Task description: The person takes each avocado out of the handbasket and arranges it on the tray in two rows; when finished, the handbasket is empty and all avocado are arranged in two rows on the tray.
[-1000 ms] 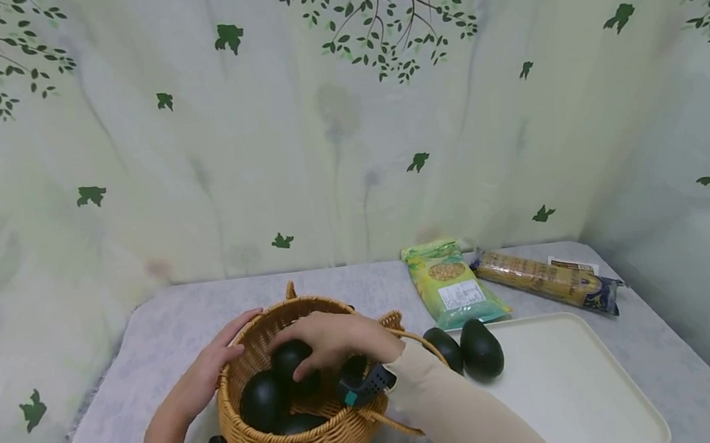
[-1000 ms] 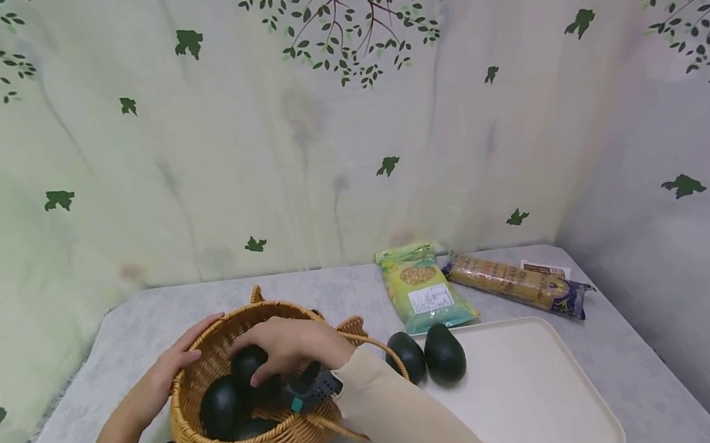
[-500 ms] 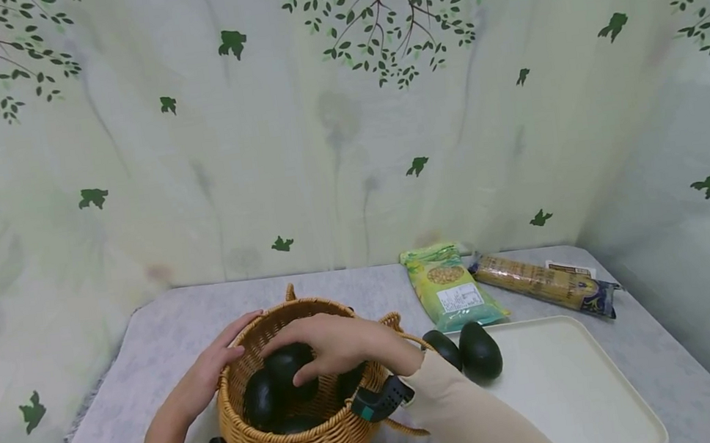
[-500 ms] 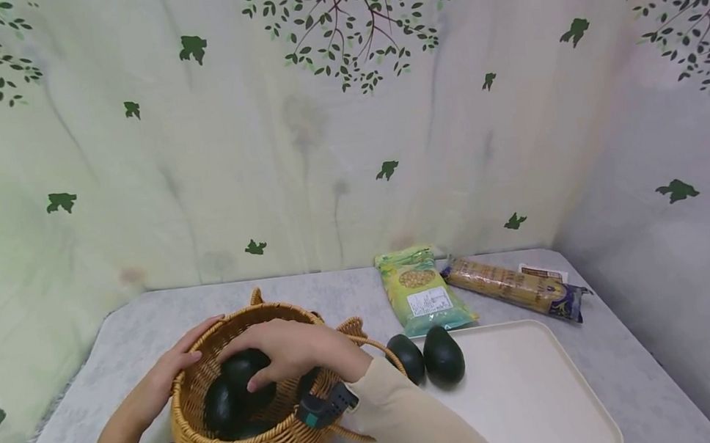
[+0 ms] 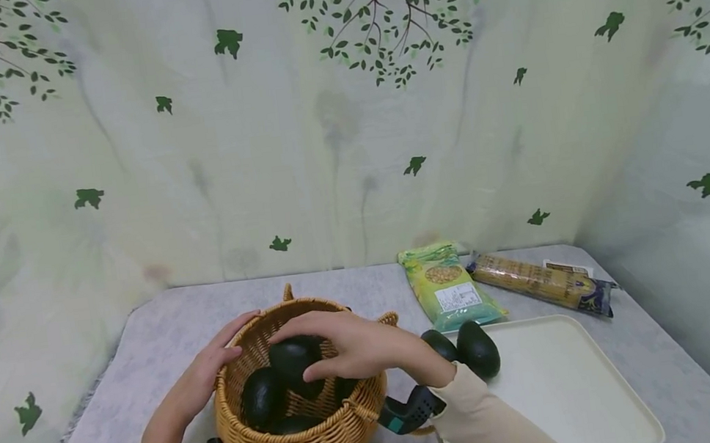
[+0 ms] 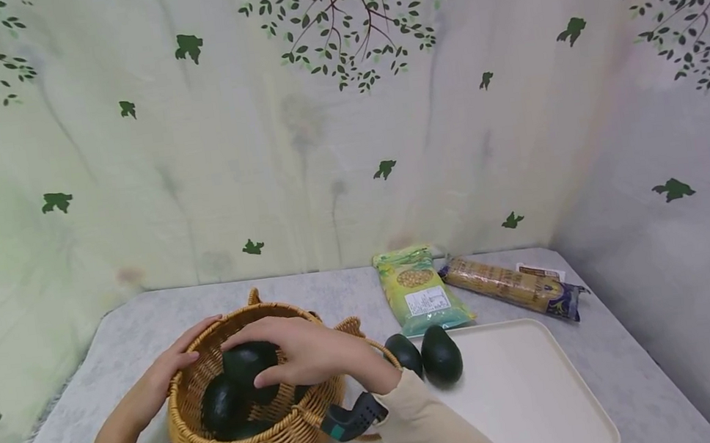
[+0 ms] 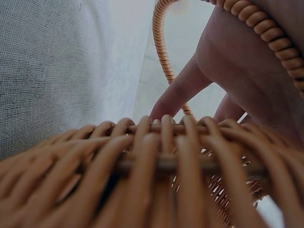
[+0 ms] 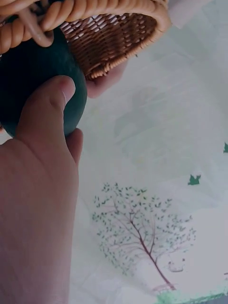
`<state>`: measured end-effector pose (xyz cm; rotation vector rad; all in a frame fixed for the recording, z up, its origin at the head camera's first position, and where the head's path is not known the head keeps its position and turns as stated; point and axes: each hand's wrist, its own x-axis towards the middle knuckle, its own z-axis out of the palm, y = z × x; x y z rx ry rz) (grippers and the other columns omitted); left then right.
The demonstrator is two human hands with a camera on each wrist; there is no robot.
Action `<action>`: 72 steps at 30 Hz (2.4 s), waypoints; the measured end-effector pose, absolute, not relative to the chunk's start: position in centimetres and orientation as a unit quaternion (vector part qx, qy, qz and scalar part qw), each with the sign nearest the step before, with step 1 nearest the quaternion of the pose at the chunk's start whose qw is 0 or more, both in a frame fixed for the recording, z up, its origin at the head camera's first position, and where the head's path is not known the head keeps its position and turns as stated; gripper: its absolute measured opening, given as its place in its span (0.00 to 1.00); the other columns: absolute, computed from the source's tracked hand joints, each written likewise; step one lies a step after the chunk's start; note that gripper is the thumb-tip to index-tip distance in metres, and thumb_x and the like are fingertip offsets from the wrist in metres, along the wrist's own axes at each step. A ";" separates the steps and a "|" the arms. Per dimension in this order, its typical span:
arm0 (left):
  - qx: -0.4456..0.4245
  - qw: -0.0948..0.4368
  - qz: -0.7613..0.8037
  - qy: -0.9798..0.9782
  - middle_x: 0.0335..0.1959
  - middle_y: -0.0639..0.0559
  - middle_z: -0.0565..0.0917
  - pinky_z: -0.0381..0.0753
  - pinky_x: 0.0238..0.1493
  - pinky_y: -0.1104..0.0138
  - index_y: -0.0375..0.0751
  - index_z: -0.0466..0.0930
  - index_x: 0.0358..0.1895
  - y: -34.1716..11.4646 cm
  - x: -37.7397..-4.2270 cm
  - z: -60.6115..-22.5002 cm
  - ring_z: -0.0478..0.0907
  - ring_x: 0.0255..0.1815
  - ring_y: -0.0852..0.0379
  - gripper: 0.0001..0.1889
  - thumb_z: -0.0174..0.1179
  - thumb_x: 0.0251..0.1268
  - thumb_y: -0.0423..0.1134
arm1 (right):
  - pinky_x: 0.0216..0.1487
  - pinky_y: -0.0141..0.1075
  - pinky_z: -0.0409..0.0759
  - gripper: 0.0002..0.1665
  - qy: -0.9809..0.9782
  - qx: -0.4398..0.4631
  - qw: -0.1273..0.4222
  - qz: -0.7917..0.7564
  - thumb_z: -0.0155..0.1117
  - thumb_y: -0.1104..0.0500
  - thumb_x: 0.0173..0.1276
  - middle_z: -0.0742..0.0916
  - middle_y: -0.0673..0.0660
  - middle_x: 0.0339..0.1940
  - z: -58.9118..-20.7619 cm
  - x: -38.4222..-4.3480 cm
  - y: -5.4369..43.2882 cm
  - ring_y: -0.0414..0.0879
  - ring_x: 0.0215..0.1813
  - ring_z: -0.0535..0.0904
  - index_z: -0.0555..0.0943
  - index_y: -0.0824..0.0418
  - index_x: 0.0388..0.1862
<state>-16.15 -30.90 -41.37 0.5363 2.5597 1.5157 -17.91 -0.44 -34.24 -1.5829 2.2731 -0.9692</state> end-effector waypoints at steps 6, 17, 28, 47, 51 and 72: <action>0.177 0.057 0.504 0.843 0.83 0.38 0.55 0.77 0.58 0.35 0.52 0.53 0.84 -31.0 -16.0 -41.2 0.57 0.77 0.26 0.29 0.39 0.84 0.46 | 0.67 0.34 0.74 0.36 0.765 -0.500 0.115 -0.390 0.69 0.58 0.73 0.74 0.47 0.76 -34.5 -17.3 0.7 0.39 0.72 0.71 0.71 0.47 0.77; 0.178 0.058 0.510 0.840 0.82 0.37 0.55 0.80 0.55 0.36 0.52 0.54 0.83 -30.7 -16.0 -41.2 0.62 0.74 0.24 0.29 0.39 0.83 0.46 | 0.49 0.35 0.86 0.36 0.710 -0.439 0.142 -0.532 0.72 0.60 0.70 0.76 0.48 0.71 -35.7 -16.0 2.1 0.42 0.59 0.81 0.73 0.43 0.74; 0.181 0.052 0.508 0.841 0.83 0.37 0.54 0.78 0.56 0.35 0.52 0.54 0.83 -30.7 -16.1 -41.2 0.58 0.76 0.25 0.29 0.40 0.84 0.46 | 0.49 0.38 0.87 0.34 0.697 -0.400 0.058 -0.592 0.72 0.59 0.70 0.77 0.50 0.69 -37.0 -14.2 2.4 0.46 0.57 0.83 0.74 0.43 0.73; 0.174 0.056 0.508 0.842 0.83 0.37 0.53 0.78 0.54 0.34 0.50 0.53 0.84 -30.5 -16.3 -41.4 0.55 0.77 0.25 0.30 0.40 0.83 0.45 | 0.51 0.42 0.87 0.33 0.662 -0.407 0.018 -0.629 0.71 0.65 0.69 0.76 0.56 0.71 -37.6 -13.7 4.1 0.52 0.62 0.80 0.75 0.51 0.71; 0.176 0.056 0.508 0.842 0.83 0.38 0.53 0.77 0.55 0.33 0.50 0.53 0.84 -30.6 -16.3 -41.4 0.54 0.78 0.26 0.30 0.40 0.83 0.45 | 0.51 0.41 0.87 0.33 0.676 -0.397 0.015 -0.620 0.72 0.63 0.68 0.76 0.54 0.71 -37.5 -13.8 4.4 0.51 0.62 0.80 0.76 0.48 0.71; 0.180 0.054 0.508 0.840 0.83 0.39 0.54 0.79 0.54 0.36 0.55 0.54 0.84 -30.6 -16.4 -41.6 0.55 0.77 0.27 0.29 0.40 0.83 0.44 | 0.57 0.44 0.84 0.33 0.690 -0.384 0.011 -0.613 0.70 0.66 0.68 0.74 0.56 0.72 -36.5 -14.1 7.7 0.57 0.66 0.77 0.76 0.54 0.71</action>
